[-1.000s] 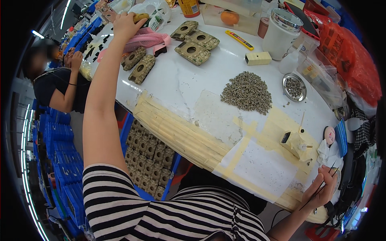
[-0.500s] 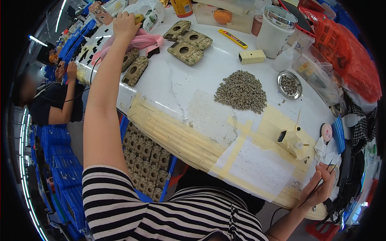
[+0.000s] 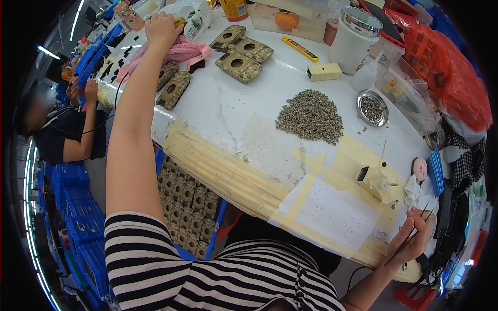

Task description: The person assembles toy tanks by using tweezers to pick up small components from a pile and place them onto the camo-patterned tank hulls. They handle the hulls one at a time, positioning several small pieces into recesses on each hull before placing the completed sections into a blue crate.

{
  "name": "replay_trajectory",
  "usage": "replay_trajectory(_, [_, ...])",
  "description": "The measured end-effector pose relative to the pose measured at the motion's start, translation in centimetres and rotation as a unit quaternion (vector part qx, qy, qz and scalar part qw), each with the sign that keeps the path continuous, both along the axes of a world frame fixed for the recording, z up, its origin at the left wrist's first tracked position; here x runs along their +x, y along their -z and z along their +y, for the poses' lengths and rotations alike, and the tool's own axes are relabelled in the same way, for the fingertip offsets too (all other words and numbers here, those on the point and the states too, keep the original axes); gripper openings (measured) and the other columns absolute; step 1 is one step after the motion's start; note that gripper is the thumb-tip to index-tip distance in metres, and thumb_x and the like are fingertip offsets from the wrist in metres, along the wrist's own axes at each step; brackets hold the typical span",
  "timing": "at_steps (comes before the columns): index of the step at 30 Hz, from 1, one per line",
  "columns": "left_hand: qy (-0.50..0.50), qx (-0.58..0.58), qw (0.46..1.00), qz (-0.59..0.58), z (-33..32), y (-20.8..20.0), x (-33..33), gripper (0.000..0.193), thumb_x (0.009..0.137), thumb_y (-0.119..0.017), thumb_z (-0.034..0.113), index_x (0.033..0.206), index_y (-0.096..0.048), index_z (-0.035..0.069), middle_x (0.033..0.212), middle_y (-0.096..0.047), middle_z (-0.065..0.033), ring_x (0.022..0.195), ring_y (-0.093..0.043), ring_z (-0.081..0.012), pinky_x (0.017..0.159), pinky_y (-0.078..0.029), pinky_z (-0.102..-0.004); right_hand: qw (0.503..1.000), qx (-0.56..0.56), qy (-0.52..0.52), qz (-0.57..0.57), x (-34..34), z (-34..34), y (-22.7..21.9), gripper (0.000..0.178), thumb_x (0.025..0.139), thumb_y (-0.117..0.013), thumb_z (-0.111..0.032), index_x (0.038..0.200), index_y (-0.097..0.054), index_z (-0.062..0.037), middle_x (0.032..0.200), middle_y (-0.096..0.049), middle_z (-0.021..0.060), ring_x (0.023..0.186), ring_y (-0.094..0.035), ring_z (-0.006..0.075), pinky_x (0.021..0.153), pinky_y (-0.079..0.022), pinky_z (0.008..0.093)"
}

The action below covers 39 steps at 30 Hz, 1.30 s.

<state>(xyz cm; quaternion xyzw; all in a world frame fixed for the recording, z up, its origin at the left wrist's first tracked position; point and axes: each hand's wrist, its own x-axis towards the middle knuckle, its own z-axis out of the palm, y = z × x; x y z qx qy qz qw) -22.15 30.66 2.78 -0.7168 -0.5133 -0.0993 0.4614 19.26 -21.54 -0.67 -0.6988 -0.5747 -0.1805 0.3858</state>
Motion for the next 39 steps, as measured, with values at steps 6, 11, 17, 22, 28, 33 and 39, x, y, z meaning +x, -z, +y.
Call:
replay_trajectory(6, [-0.035,-0.009,0.999,0.007,-0.8,-0.4,0.8,0.041,0.073,-0.069,0.045,0.092,-0.067,0.01,0.095,-0.062,-0.0046,0.095,-0.057,-0.0225,0.08,-0.041,-0.0394,1.0,0.001,-0.002,-0.001,0.0,0.0,-0.1,0.007,0.085,-0.056,-0.003,0.084,-0.058,0.0033,0.078,-0.059,0.0183,0.074,-0.059,0.0292,0.067,-0.047,0.0346])
replay_trajectory(11, [-0.043,-0.017,0.999,0.013,-0.7,-0.3,0.9,0.04,0.074,-0.069,0.044,0.096,-0.066,0.011,0.096,-0.062,-0.005,0.096,-0.057,-0.0228,0.079,-0.043,-0.0389,1.0,0.005,-0.006,-0.002,-0.1,0.1,-0.2,0.008,0.085,-0.056,-0.004,0.085,-0.058,0.0034,0.078,-0.059,0.0182,0.073,-0.058,0.0292,0.067,-0.046,0.0348])
replay_trajectory(17, [0.116,-0.032,0.974,-0.192,1.4,0.1,-4.9,0.037,0.079,-0.066,0.039,0.107,-0.065,0.013,0.097,-0.064,-0.0052,0.095,-0.059,-0.0253,0.081,-0.046,-0.0386,1.0,0.0,-0.009,0.01,0.0,-0.1,0.0,0.008,0.085,-0.056,-0.005,0.085,-0.058,0.0034,0.078,-0.059,0.0185,0.074,-0.058,0.0292,0.067,-0.046,0.0352])
replay_trajectory(22, [0.156,-0.096,0.886,-0.426,-4.0,0.4,-8.8,0.029,0.082,-0.066,0.032,0.098,-0.068,0.007,0.084,-0.068,-0.0051,0.077,-0.063,-0.0163,0.069,-0.048,-0.0313,1.0,-0.004,-0.013,0.008,0.0,0.0,0.0,0.009,0.085,-0.056,-0.005,0.084,-0.058,0.0033,0.078,-0.059,0.0191,0.075,-0.058,0.0291,0.068,-0.047,0.0353])
replay_trajectory(28, [0.098,-0.323,0.809,-0.481,-15.7,2.4,-6.9,0.034,0.082,-0.069,0.034,0.088,-0.068,0.001,0.075,-0.065,-0.0056,0.065,-0.056,-0.0106,0.06,-0.045,-0.0271,1.0,-0.005,-0.009,0.004,-0.3,-0.2,0.0,0.009,0.085,-0.056,-0.005,0.084,-0.058,0.0035,0.078,-0.059,0.0193,0.075,-0.059,0.0287,0.069,-0.047,0.0354])
replay_trajectory(33, [0.088,-0.297,0.854,-0.417,-21.6,4.3,-3.8,0.059,0.076,-0.072,0.046,0.111,-0.06,0.0,0.101,-0.061,-0.0137,0.084,-0.057,-0.0178,0.064,-0.046,-0.0295,1.0,0.007,-0.024,0.003,-0.4,-0.2,0.0,0.007,0.085,-0.057,-0.003,0.084,-0.058,0.0038,0.078,-0.06,0.0187,0.074,-0.059,0.0284,0.068,-0.047,0.034])
replay_trajectory(39, [0.097,-0.261,0.823,-0.494,-22.1,6.0,-2.6,0.073,0.073,-0.075,0.044,0.128,-0.048,0.003,0.108,-0.06,-0.0156,0.086,-0.06,-0.0199,0.07,-0.05,-0.0308,0.998,0.029,-0.045,-0.029,-0.4,-0.1,-0.3,0.004,0.083,-0.059,0.0,0.084,-0.058,0.0033,0.076,-0.06,0.017,0.071,-0.059,0.0274,0.065,-0.046,0.032])
